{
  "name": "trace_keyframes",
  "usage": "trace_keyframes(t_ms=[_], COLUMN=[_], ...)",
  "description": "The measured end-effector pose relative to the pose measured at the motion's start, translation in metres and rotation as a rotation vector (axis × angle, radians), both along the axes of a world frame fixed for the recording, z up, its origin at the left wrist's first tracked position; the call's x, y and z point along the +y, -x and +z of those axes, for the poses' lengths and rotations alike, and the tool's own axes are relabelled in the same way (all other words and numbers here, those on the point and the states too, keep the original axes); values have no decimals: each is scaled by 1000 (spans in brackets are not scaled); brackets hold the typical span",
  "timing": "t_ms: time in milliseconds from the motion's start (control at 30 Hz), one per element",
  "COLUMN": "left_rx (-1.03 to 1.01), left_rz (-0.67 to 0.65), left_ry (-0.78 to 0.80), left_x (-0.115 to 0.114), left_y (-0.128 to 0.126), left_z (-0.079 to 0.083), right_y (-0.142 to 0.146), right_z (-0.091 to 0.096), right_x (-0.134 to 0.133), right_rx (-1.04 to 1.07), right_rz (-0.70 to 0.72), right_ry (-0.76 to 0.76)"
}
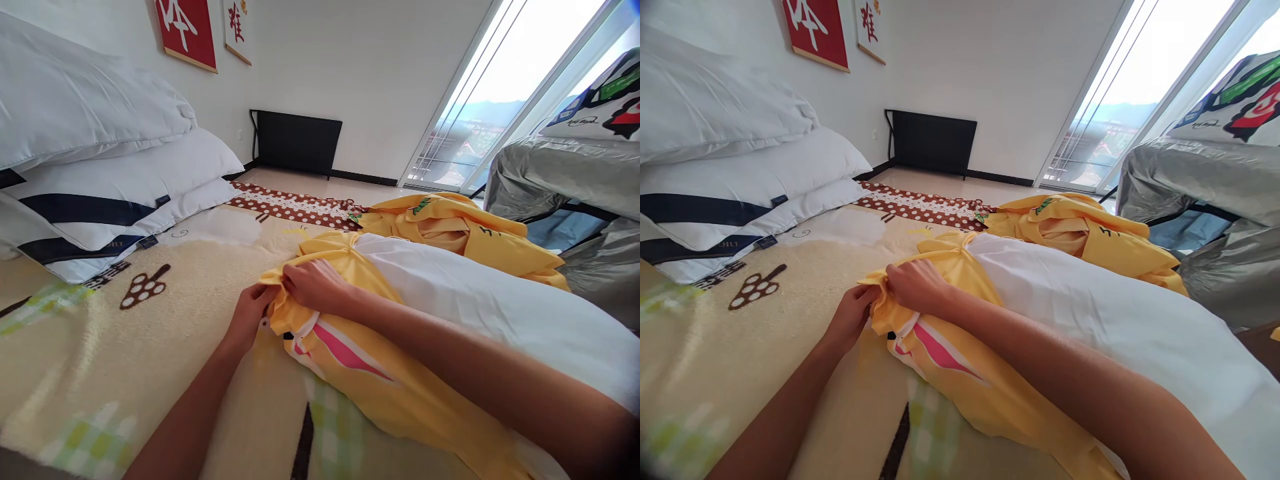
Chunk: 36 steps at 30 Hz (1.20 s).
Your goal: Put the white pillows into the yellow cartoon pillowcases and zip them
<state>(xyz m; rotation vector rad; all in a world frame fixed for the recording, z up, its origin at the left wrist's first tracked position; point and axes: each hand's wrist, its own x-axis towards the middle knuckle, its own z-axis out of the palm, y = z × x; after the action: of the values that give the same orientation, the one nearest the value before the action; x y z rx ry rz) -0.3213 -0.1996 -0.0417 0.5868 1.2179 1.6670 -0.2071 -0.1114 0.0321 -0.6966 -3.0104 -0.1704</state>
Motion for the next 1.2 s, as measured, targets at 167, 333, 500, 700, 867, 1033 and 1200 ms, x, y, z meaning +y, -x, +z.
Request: trace_keyframes(t_ms=[167,333,500,700,867,1033,1200], left_rx=[-75,-229,-233,-241,-312,-363,-402], left_rz=[-21,9,37,-26,-29,-20,-9], left_ry=[-20,-47,-116,-168,-192,-205,-163], left_x=[-1,1,-1,-2,-1,1,2], left_y=[1,5,4,4,4,3,5], left_z=[0,-2,2,5,4,4,-1], right_y=[-1,-2,1,3,2,0,-2], right_z=[-2,4,4,1,0,-8,-15], right_x=[1,-10,-25,-35,-42,-43,-40], right_rx=[33,161,142,302,385,262,69], right_rz=[28,-5,-16,-62,14,117,305], right_ry=[-28,100,301,375,464,296,87])
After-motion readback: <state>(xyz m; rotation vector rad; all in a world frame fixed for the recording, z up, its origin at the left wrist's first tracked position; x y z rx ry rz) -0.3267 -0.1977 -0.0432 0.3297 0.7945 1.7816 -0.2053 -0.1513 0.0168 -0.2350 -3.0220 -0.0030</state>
